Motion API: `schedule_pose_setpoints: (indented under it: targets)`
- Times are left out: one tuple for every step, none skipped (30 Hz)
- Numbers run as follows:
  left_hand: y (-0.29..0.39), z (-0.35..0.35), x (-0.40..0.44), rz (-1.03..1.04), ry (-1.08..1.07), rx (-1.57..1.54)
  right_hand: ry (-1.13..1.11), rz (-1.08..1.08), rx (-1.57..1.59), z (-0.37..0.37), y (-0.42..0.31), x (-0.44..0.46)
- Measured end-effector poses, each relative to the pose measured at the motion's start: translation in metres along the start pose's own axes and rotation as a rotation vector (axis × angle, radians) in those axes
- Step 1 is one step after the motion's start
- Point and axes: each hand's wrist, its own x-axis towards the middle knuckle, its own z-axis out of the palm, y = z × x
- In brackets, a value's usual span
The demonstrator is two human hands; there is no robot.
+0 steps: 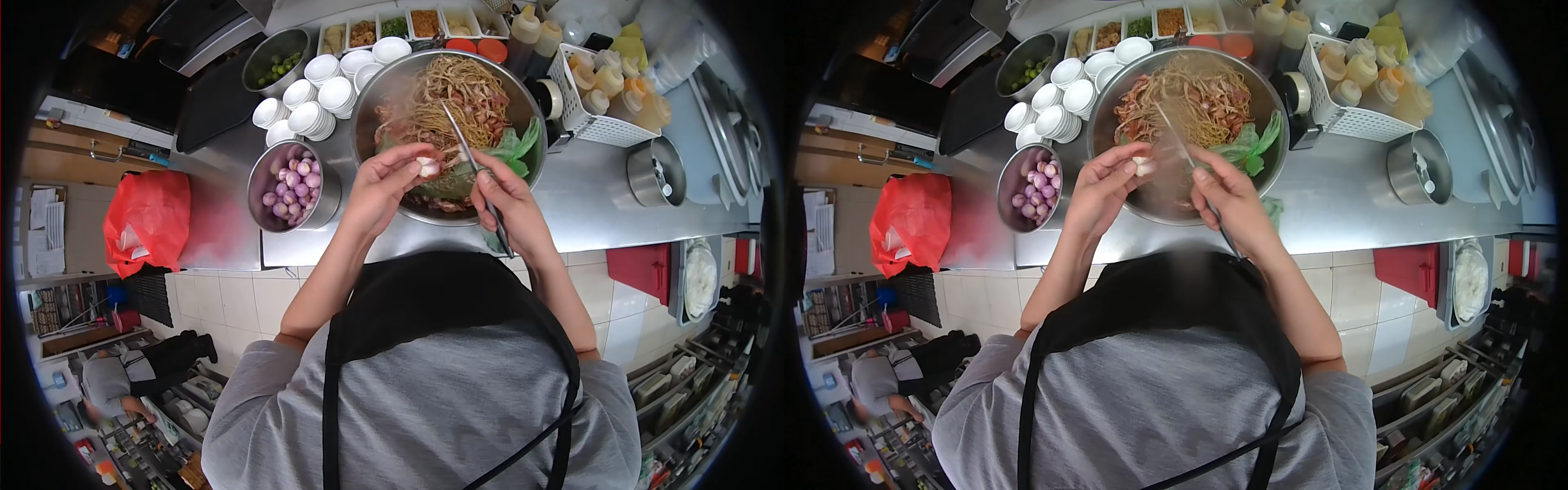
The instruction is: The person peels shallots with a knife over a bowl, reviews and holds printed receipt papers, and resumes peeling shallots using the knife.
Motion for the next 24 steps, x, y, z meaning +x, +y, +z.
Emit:
schedule_pose_setpoints:
  targets:
    - [0.001, -0.001, -0.001, -0.018, -0.034, -0.034, 0.001, 0.002, 0.0, -0.003, 0.0, -0.002]
    - [0.001, -0.003, -0.001, -0.019, -0.033, -0.035, 0.024, -0.007, -0.106, -0.006, -0.001, -0.004]
    - [0.001, -0.007, -0.001, -0.037, -0.033, -0.07, 0.047, -0.017, -0.213, -0.009, -0.001, -0.005]
    - [0.0, -0.011, -0.002, -0.055, -0.032, -0.105, 0.069, -0.006, -0.255, -0.011, 0.0, -0.007]
    - [-0.001, -0.015, -0.002, -0.056, -0.031, -0.106, 0.069, -0.005, -0.255, -0.014, 0.004, -0.007]
    - [-0.002, -0.019, -0.003, -0.06, -0.017, -0.135, 0.04, -0.005, -0.426, -0.019, 0.012, -0.006]
    - [-0.003, -0.021, -0.003, -0.064, -0.004, -0.165, 0.01, -0.005, -0.596, -0.024, 0.021, -0.004]
    - [-0.003, -0.021, -0.004, -0.065, -0.003, -0.166, 0.01, -0.003, -0.596, -0.027, 0.03, -0.003]
    - [-0.002, -0.02, -0.005, -0.064, 0.013, -0.162, 0.022, -0.034, -0.683, -0.028, 0.037, -0.001]
    - [-0.001, -0.019, -0.006, -0.063, 0.03, -0.157, 0.033, -0.066, -0.769, -0.028, 0.041, -0.001]
    - [-0.001, -0.019, -0.007, -0.062, 0.034, -0.156, 0.029, -0.065, -0.768, -0.028, 0.041, -0.001]
    - [-0.001, -0.017, -0.009, -0.042, 0.038, -0.105, 0.031, -0.045, -0.651, -0.022, 0.033, -0.002]
    - [-0.001, -0.016, -0.01, -0.023, 0.04, -0.054, 0.035, -0.024, -0.533, -0.016, 0.026, -0.003]
    - [-0.001, -0.015, -0.01, -0.024, 0.041, -0.054, 0.035, -0.023, -0.533, -0.012, 0.021, -0.004]
    - [0.001, -0.013, -0.011, -0.043, 0.017, -0.046, -0.026, -0.041, -0.461, -0.007, 0.016, -0.004]
    - [0.001, -0.011, -0.011, -0.064, -0.008, -0.038, -0.085, -0.059, -0.388, -0.002, 0.012, -0.004]
    - [0.001, -0.01, -0.011, -0.065, -0.01, -0.038, -0.082, -0.059, -0.388, 0.004, 0.009, -0.005]
    - [0.001, -0.009, -0.012, -0.069, 0.001, 0.005, -0.118, -0.1, -0.388, 0.011, 0.006, -0.006]
    - [0.0, -0.008, -0.013, -0.071, 0.012, 0.048, -0.154, -0.141, -0.388, 0.017, 0.005, -0.007]
    - [0.0, -0.007, -0.013, -0.072, 0.013, 0.048, -0.151, -0.166, -0.377, 0.018, 0.004, -0.006]
    - [0.0, -0.006, -0.014, -0.054, 0.011, 0.049, -0.149, -0.191, -0.366, 0.019, 0.003, -0.005]
    - [0.0, -0.006, -0.014, -0.035, 0.011, 0.051, -0.144, -0.169, -0.355, 0.02, 0.002, -0.004]
    - [0.001, -0.006, -0.015, -0.035, 0.013, 0.05, -0.144, -0.157, -0.349, 0.019, 0.002, -0.003]
    - [0.003, -0.006, -0.016, -0.024, -0.008, 0.064, -0.144, -0.145, -0.343, 0.018, 0.002, -0.002]
